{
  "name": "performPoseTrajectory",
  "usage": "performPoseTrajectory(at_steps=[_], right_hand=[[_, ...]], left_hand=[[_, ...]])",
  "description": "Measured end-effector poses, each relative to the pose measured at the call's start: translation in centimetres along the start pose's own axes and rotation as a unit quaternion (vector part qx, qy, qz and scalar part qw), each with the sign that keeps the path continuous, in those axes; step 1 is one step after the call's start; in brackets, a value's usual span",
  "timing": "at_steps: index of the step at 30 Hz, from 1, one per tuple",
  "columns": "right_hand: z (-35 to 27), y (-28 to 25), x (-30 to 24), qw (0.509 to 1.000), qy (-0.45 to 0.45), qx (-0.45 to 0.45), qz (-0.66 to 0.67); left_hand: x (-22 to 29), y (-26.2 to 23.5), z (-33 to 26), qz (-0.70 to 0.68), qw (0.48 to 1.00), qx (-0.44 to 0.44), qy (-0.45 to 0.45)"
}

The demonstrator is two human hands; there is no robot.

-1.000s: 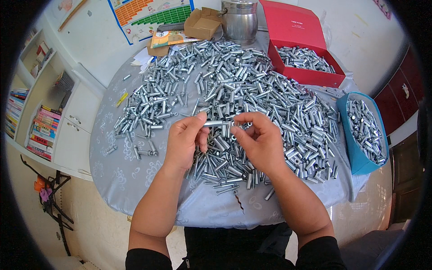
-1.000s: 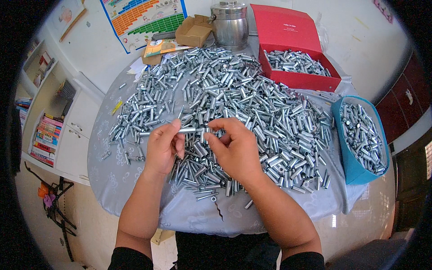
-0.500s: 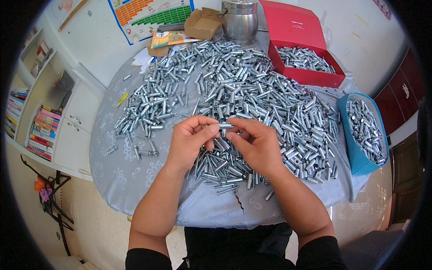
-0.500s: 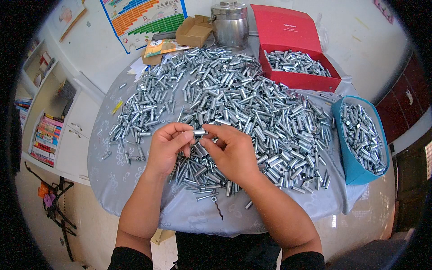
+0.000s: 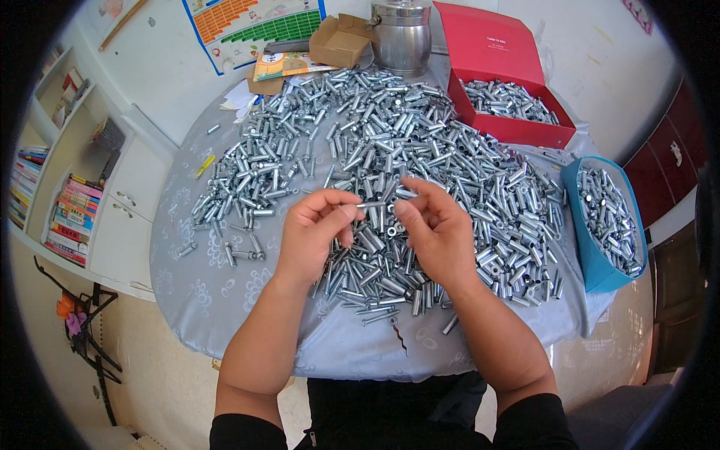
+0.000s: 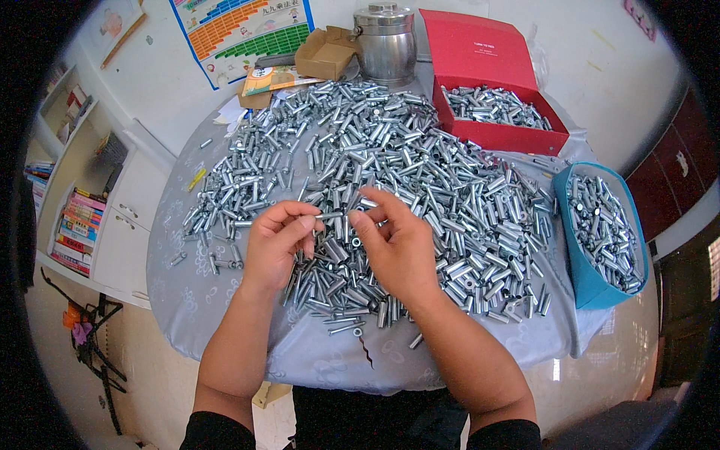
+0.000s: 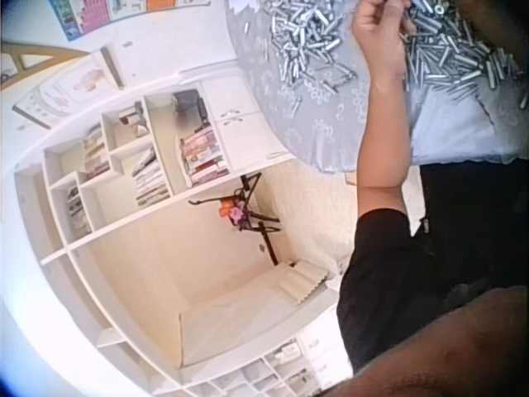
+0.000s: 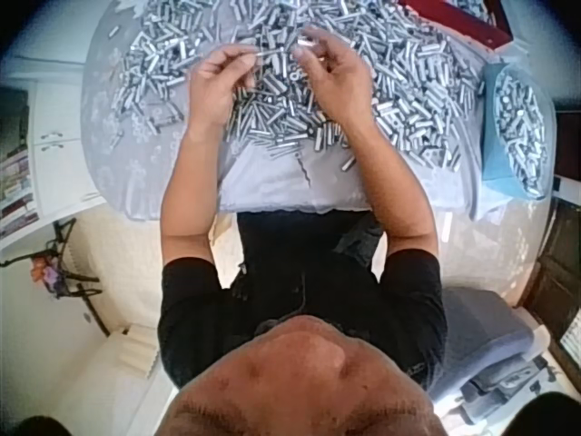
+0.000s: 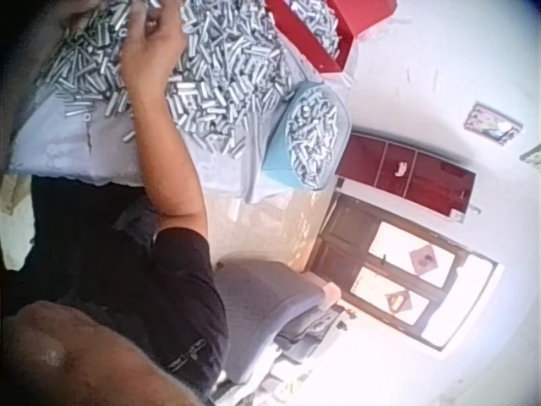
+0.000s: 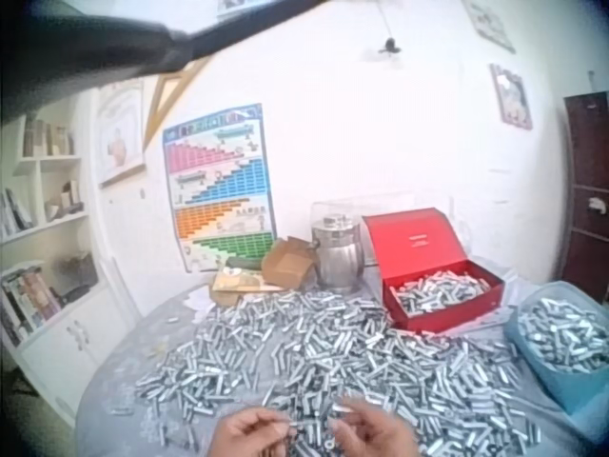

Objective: The person repeatedly picks up small cylindrical metal components from a large pile on a table and joins them together by hand. The person handles the parts one at a time, fitting them into each other, and places the assembled units back onto the table. The task involves continuous manual manipulation of the metal pieces without the use of tools.

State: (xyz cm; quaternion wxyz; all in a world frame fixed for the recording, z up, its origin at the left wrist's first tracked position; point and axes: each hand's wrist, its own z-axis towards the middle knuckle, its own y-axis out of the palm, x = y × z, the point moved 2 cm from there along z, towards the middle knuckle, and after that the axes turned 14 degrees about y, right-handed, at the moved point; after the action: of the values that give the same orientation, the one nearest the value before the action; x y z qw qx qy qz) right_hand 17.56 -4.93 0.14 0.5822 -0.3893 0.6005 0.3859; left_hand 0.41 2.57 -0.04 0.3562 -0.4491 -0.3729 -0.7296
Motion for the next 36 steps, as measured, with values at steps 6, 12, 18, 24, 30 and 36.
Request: performPoseTrajectory(at_steps=[6,12,18,24,30,36], right_hand=[[-0.3,0.2,-0.3,0.993,0.068,-0.096,0.023],[0.7,-1.1,-1.0,0.986,0.113,-0.008,0.123],[1.1,-2.3,-1.2,0.942,-0.037,0.158,0.295],[0.8,-1.8,-0.9,0.970,-0.005,0.091,0.227],[0.8,-1.7,-0.6,0.976,0.017,0.079,0.204],[0.8,-1.7,-0.6,0.978,0.021,0.079,0.194]], left_hand=[[0.4,0.4,-0.3,0.019,0.998,-0.055,-0.019],[1.8,-2.4,0.5,0.274,0.959,0.047,0.057],[2.8,-5.5,0.6,0.557,0.828,0.005,0.070],[2.7,-6.9,0.2,0.655,0.746,-0.101,0.069],[2.7,-6.2,0.1,0.658,0.739,-0.144,0.009],[1.8,-6.8,0.4,0.663,0.732,-0.160,-0.002]])
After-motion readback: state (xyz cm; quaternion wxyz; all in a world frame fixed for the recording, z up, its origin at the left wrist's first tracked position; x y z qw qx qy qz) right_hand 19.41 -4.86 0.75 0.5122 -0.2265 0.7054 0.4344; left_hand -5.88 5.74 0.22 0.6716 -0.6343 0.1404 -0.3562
